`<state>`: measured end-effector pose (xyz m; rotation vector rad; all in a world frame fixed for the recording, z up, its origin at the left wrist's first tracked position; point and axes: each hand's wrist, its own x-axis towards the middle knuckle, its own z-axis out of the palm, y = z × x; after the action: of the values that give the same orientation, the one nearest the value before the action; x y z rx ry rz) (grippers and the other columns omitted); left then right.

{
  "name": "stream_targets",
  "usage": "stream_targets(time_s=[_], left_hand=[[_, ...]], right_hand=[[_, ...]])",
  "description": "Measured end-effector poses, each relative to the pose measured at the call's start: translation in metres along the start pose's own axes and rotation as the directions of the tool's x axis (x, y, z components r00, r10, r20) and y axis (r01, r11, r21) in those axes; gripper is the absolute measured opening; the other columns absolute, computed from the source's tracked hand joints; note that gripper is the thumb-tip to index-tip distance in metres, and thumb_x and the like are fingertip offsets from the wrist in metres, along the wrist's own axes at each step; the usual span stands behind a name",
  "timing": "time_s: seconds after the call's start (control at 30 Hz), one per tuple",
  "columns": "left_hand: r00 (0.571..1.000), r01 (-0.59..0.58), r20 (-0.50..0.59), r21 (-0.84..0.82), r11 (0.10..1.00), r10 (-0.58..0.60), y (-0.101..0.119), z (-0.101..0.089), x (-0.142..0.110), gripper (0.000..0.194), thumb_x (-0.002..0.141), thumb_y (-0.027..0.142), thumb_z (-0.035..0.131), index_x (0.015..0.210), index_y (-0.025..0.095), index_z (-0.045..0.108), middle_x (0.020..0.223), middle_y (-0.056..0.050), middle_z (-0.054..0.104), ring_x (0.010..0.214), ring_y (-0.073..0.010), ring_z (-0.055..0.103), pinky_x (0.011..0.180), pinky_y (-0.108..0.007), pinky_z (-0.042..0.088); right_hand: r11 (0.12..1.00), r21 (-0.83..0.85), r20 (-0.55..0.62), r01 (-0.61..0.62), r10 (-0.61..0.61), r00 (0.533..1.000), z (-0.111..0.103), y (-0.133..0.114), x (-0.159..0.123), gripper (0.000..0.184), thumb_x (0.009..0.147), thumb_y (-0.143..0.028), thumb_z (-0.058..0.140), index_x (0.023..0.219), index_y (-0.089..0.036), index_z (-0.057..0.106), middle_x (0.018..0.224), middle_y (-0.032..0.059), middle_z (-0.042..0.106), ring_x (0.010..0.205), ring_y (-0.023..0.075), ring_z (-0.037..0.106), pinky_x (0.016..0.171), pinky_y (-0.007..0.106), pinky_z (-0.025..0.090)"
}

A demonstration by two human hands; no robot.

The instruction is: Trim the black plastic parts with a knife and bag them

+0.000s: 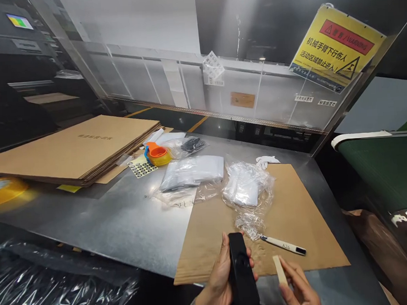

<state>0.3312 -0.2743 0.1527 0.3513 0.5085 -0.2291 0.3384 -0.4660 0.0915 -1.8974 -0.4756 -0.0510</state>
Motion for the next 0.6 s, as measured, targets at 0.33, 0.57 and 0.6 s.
stream_targets(time_s=[0.33, 0.57, 0.6], left_hand=[[0.964, 0.252, 0.06, 0.093, 0.963, -0.258, -0.03, -0.023, 0.007, 0.061, 0.082, 0.06, 0.038, 0.083, 0.006, 0.065, 0.056, -0.009, 0.064, 0.045, -0.0172, 0.059, 0.045, -0.025, 0.045], [0.961, 0.261, 0.047, 0.193, 0.946, -0.274, -0.027, -0.027, -0.003, 0.074, 0.078, 0.071, 0.028, 0.089, 0.009, 0.067, 0.053, -0.009, 0.063, 0.044, -0.0185, 0.058, 0.043, -0.025, 0.043], [0.974, 0.211, 0.053, 0.154, 0.965, -0.222, -0.026, -0.026, -0.004, 0.068, 0.08, 0.067, 0.031, 0.1, 0.012, 0.065, 0.062, -0.008, 0.067, 0.054, -0.0202, 0.062, 0.052, -0.028, 0.047]], right_hand=[[0.77, -0.16, 0.423, 0.617, -0.512, 0.748, 0.016, -0.055, 0.043, 0.043, 0.092, -0.036, 0.036, 0.134, -0.024, 0.041, 0.104, 0.0117, 0.053, 0.09, 0.0211, 0.052, 0.077, 0.04, 0.049], [0.766, -0.297, 0.505, 0.57, -0.381, 0.774, -0.001, -0.076, 0.056, 0.046, 0.084, -0.016, 0.046, 0.13, -0.018, 0.042, 0.108, 0.0132, 0.05, 0.096, 0.0233, 0.049, 0.08, 0.04, 0.049], [0.754, -0.343, 0.511, 0.56, -0.351, 0.785, 0.001, -0.08, 0.057, 0.043, 0.083, -0.016, 0.048, 0.126, -0.017, 0.046, 0.106, 0.0137, 0.051, 0.094, 0.0237, 0.05, 0.078, 0.04, 0.049]])
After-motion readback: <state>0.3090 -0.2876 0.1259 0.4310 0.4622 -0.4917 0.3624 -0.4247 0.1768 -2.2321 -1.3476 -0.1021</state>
